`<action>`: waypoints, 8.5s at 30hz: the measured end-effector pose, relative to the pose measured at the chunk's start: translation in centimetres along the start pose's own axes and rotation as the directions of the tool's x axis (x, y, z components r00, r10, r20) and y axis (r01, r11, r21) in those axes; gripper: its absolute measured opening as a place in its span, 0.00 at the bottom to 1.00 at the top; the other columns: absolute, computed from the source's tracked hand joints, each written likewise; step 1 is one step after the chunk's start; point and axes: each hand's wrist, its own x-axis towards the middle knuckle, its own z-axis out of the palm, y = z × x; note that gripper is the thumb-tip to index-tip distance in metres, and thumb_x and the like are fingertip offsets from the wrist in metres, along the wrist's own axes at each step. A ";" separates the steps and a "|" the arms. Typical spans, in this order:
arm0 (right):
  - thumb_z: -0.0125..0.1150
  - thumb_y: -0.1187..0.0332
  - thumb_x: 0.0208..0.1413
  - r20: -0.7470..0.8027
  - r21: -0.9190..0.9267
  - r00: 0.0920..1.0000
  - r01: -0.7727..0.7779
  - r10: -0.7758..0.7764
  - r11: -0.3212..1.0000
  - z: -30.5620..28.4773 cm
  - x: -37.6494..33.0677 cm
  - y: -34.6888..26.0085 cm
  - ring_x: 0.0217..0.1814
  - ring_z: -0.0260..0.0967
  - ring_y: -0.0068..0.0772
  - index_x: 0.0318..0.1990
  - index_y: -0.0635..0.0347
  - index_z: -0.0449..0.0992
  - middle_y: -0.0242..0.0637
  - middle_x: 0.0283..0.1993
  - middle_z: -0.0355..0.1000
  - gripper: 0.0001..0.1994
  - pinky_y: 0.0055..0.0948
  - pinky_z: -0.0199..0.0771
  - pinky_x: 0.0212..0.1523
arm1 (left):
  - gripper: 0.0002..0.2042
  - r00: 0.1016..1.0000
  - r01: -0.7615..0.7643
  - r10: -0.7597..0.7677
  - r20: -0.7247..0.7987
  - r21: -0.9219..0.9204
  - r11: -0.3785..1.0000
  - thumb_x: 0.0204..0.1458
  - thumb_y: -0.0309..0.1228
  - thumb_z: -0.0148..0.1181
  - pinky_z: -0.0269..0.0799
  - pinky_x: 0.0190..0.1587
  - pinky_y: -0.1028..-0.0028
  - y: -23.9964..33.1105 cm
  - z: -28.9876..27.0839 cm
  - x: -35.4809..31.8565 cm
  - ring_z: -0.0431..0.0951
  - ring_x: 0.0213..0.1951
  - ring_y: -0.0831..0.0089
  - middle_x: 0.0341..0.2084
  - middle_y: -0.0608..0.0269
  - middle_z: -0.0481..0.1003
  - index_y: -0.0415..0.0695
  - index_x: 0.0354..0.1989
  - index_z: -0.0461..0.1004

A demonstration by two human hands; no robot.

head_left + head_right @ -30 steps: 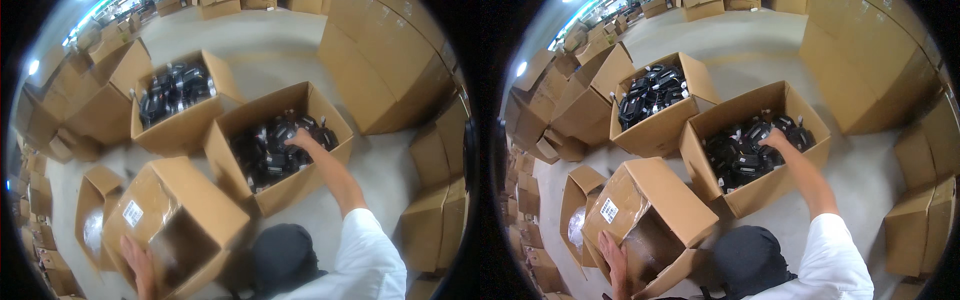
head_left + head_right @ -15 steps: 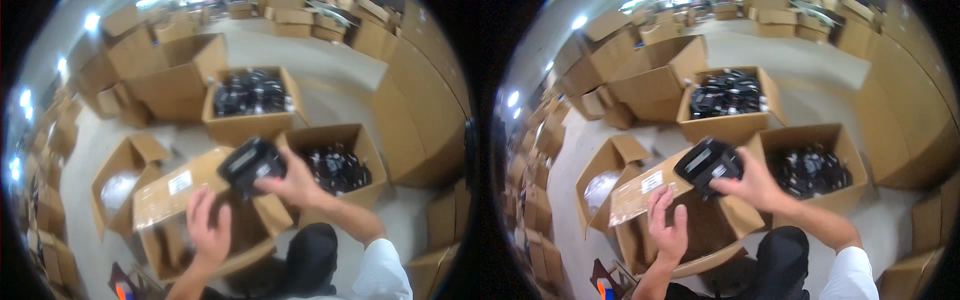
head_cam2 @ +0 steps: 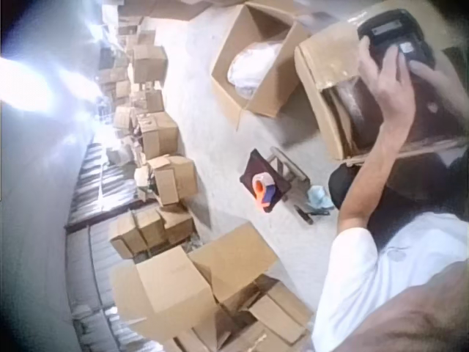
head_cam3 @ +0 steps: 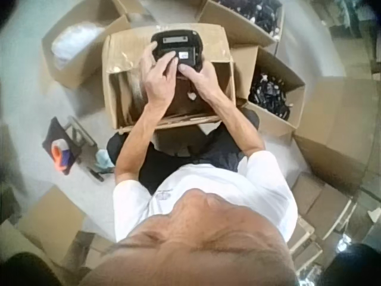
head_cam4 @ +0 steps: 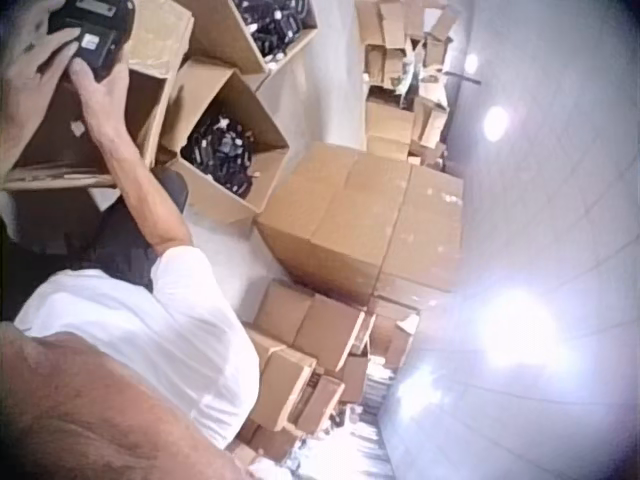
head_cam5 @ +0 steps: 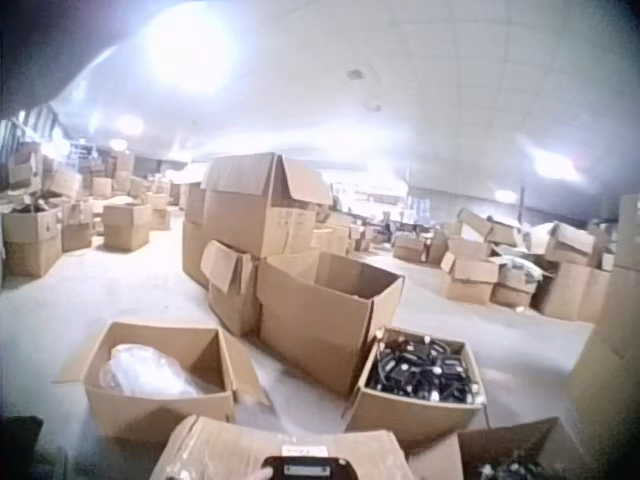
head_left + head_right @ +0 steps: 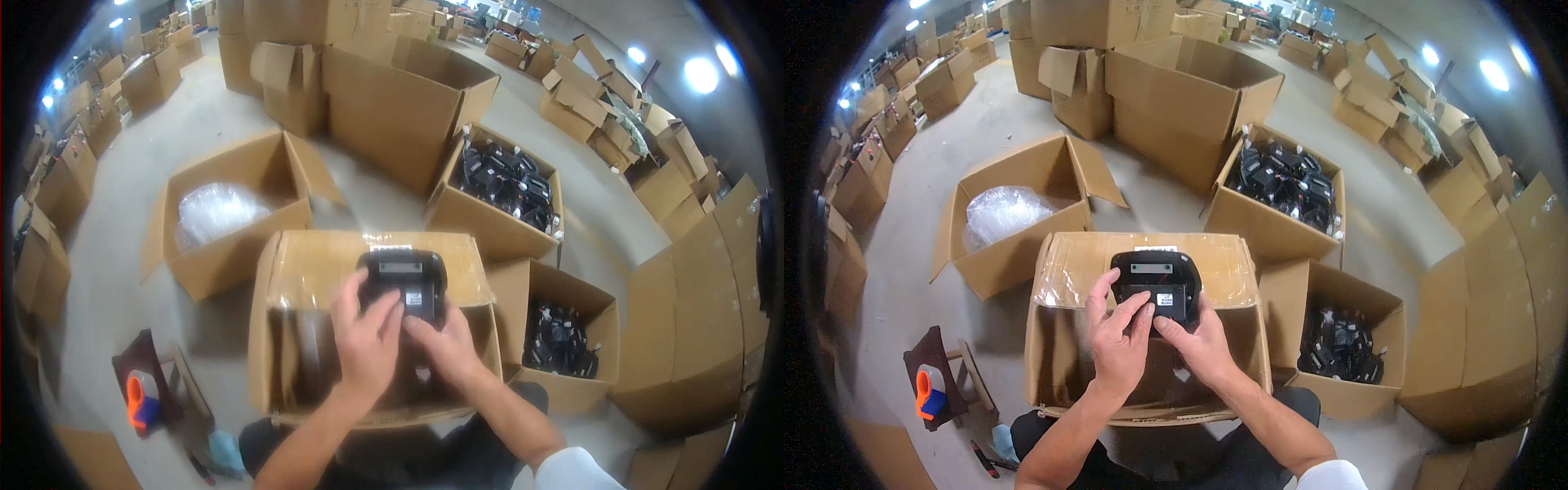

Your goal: The person sorts electronic components by hand, transferring them from one cardboard box into other cardboard boxes.

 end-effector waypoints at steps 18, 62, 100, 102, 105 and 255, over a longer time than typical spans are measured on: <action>0.67 0.65 0.63 0.059 -0.116 0.997 0.054 -0.047 0.992 -1.7 1.2 0.7 0.58 0.68 0.27 0.68 0.68 0.58 0.40 0.59 0.70 0.32 0.31 0.71 0.60 | 0.17 0.998 0.024 -0.028 0.058 0.058 0.998 0.49 0.24 0.71 0.67 0.60 0.62 -0.7 0.7 0.9 0.71 0.58 0.53 0.55 0.48 0.69 0.40 0.49 0.80; 0.73 0.67 0.51 0.081 -0.399 0.993 0.110 -0.085 0.910 -2.4 1.2 -1.5 0.54 0.72 0.29 0.64 0.70 0.64 0.44 0.52 0.75 0.35 0.30 0.74 0.57 | 0.08 0.961 -0.188 0.178 0.211 0.029 0.982 0.50 0.20 0.68 0.73 0.53 0.62 -0.9 -0.4 2.0 0.73 0.53 0.52 0.51 0.48 0.70 0.42 0.39 0.84; 0.73 0.65 0.49 0.052 -0.472 0.979 0.198 -0.197 0.859 -2.8 0.2 -1.1 0.44 0.77 0.27 0.61 0.70 0.67 0.46 0.44 0.79 0.32 0.30 0.79 0.47 | 0.07 0.977 -0.111 0.122 0.175 -0.073 0.991 0.50 0.21 0.70 0.71 0.56 0.63 -0.2 0.1 0.8 0.73 0.54 0.55 0.52 0.49 0.70 0.42 0.37 0.84; 0.73 0.65 0.49 0.051 -0.466 0.981 0.190 -0.188 0.864 -2.9 0.2 -1.0 0.44 0.77 0.27 0.61 0.70 0.67 0.46 0.43 0.79 0.32 0.30 0.79 0.47 | 0.06 0.974 -0.078 0.089 0.207 -0.060 0.995 0.50 0.21 0.70 0.70 0.57 0.62 -0.2 -0.1 0.9 0.72 0.54 0.55 0.53 0.49 0.70 0.41 0.37 0.83; 0.73 0.65 0.49 0.044 -0.459 0.983 0.181 -0.181 0.870 -2.5 0.2 -1.3 0.44 0.77 0.27 0.60 0.70 0.67 0.46 0.43 0.79 0.32 0.30 0.79 0.46 | 0.07 0.980 -0.051 0.066 0.187 -0.083 0.995 0.49 0.21 0.70 0.68 0.59 0.61 -0.1 -0.1 0.9 0.73 0.54 0.54 0.52 0.50 0.71 0.41 0.37 0.83; 0.67 0.72 0.44 0.308 -0.872 0.951 0.273 0.022 0.407 -5.2 0.2 2.7 0.35 0.79 0.62 0.46 0.68 0.68 0.87 0.63 0.56 0.21 0.48 0.82 0.40 | 0.13 0.660 0.734 -0.747 0.078 0.146 0.663 0.57 0.34 0.68 0.59 0.11 0.74 -9.6 7.9 4.9 0.70 0.11 0.75 0.16 0.63 0.72 0.40 0.28 0.71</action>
